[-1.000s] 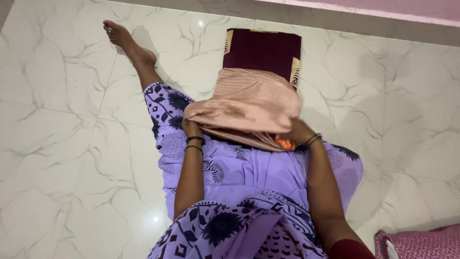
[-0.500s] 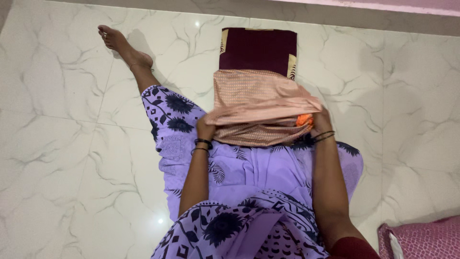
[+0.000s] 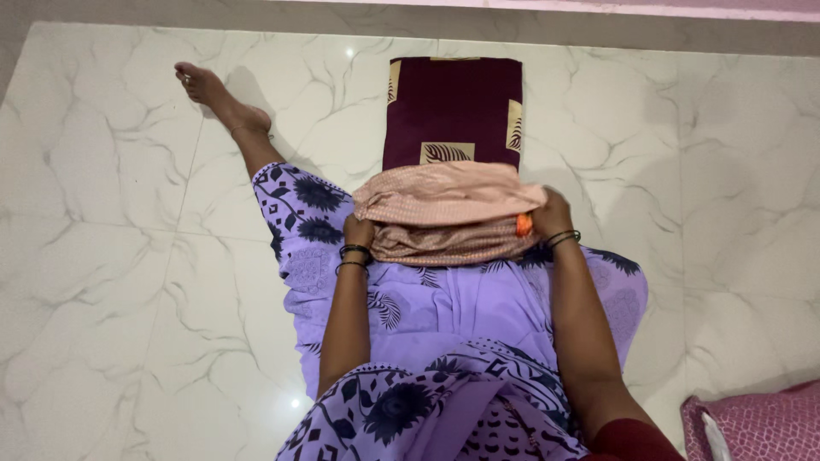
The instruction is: The person sits on the floor and puts pillowcases on pillows one by one. They first insert a pillow into a peach-colored pillowcase, smooth it, then repeat the process with a green pillowcase, and finally handle a blue patterned pillowcase.
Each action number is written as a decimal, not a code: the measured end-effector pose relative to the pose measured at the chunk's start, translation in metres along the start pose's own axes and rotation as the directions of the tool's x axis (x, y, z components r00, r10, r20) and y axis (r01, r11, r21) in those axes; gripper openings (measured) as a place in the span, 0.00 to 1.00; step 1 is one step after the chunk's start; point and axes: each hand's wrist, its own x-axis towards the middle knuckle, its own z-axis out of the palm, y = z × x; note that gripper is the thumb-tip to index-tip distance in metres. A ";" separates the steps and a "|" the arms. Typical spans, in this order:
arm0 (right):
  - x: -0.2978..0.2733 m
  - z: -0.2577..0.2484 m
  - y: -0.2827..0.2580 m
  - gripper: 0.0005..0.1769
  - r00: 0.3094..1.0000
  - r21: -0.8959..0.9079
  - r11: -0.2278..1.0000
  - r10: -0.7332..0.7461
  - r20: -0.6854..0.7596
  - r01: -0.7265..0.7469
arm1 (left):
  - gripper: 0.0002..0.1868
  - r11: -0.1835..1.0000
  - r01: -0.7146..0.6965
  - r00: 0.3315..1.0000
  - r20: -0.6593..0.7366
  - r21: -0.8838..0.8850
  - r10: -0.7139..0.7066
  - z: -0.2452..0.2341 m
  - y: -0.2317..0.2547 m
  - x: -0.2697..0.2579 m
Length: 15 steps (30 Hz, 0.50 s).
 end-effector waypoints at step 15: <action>0.007 0.052 0.018 0.54 0.829 -0.417 0.894 0.353 0.435 -0.162 | 0.38 0.935 0.080 0.979 0.151 0.346 -0.139 0.031 0.005 -0.021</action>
